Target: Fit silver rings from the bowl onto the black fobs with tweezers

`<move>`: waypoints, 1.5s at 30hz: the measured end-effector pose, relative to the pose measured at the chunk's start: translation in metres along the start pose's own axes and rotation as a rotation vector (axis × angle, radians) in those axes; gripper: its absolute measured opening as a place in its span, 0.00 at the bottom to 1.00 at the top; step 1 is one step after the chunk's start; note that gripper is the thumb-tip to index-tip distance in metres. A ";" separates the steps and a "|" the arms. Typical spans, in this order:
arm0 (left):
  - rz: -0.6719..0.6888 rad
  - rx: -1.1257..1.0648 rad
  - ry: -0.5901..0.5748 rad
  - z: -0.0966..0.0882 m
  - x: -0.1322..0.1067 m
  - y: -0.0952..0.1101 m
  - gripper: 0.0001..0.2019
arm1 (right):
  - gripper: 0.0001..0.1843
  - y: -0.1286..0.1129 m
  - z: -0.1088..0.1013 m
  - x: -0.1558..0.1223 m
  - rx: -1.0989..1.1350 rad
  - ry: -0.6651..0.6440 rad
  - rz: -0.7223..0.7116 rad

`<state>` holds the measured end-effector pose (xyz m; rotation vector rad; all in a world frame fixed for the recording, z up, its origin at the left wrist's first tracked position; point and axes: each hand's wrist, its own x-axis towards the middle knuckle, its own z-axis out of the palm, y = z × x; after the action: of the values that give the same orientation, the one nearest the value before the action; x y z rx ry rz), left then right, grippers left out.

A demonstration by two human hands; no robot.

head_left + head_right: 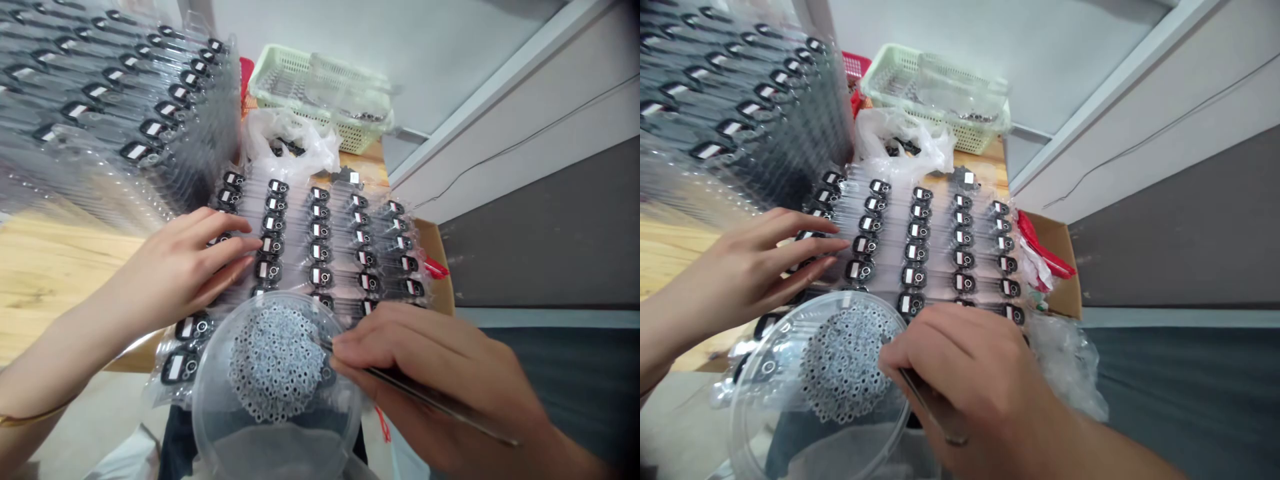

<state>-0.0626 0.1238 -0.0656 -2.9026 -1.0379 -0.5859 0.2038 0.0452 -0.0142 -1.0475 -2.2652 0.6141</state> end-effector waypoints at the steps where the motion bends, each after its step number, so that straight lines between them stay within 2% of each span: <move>1: 0.003 0.002 0.005 0.000 0.000 0.000 0.13 | 0.09 0.000 0.000 0.001 -0.004 0.004 -0.008; 5: 0.024 0.009 0.029 0.000 0.002 -0.002 0.12 | 0.09 -0.002 -0.005 0.001 0.076 0.062 0.016; 8: 0.022 -0.015 0.015 0.000 0.008 -0.004 0.13 | 0.08 -0.007 -0.012 0.001 0.176 0.129 0.145; 12: 0.030 -0.056 -0.018 0.005 0.024 -0.004 0.14 | 0.08 0.004 -0.016 0.008 0.182 0.542 0.359; 13: 0.048 -0.059 -0.027 0.006 0.029 -0.002 0.14 | 0.08 0.012 -0.015 0.011 0.159 0.584 0.409; 17: 0.188 -0.097 -0.075 0.014 0.051 0.007 0.15 | 0.05 0.053 -0.009 0.024 0.102 0.449 0.349; 20: 0.273 -0.105 -0.122 0.019 0.065 0.013 0.16 | 0.05 0.070 -0.002 0.026 0.063 0.368 0.366; 26: 0.326 -0.035 -0.197 0.024 0.079 0.013 0.16 | 0.06 0.073 0.004 0.020 0.006 0.324 0.361; 37: 0.344 -0.003 -0.173 0.028 0.078 0.012 0.17 | 0.04 0.074 0.005 0.020 0.032 0.287 0.315; 45: 0.366 -0.056 -0.237 0.027 0.079 0.012 0.17 | 0.04 0.075 0.007 0.019 0.017 0.277 0.263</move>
<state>0.0103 0.1662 -0.0618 -3.1523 -0.4798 -0.2642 0.2293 0.1037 -0.0591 -1.3464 -1.8976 0.5532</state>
